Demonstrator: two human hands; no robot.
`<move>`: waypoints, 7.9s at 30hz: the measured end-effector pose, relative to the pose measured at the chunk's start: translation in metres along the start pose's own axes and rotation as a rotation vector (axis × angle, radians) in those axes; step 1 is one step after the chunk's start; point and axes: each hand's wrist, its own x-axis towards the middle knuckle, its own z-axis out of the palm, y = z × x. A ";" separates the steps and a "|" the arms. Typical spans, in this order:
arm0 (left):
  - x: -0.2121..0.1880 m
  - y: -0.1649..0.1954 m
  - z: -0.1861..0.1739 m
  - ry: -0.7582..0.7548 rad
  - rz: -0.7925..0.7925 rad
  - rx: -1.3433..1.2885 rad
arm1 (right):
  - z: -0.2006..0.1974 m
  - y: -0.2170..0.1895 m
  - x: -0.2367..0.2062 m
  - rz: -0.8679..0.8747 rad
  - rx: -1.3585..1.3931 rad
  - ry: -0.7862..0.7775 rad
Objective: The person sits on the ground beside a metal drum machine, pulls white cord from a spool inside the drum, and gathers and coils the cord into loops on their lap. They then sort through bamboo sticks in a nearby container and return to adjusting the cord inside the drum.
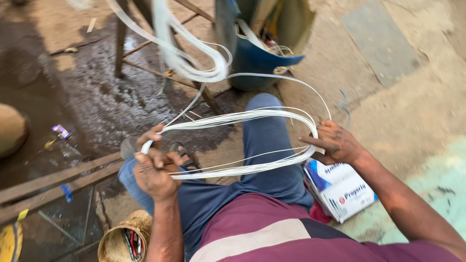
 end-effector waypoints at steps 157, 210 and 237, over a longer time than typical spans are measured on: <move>0.017 -0.040 0.001 -0.151 -0.083 -0.173 | 0.071 -0.136 0.237 -0.014 -0.150 0.087; 0.101 -0.006 -0.082 0.368 0.104 0.170 | 0.061 -0.079 0.133 0.187 -0.580 -0.173; 0.086 0.009 -0.043 0.032 0.015 0.294 | 0.052 0.021 0.033 0.401 -0.390 -0.298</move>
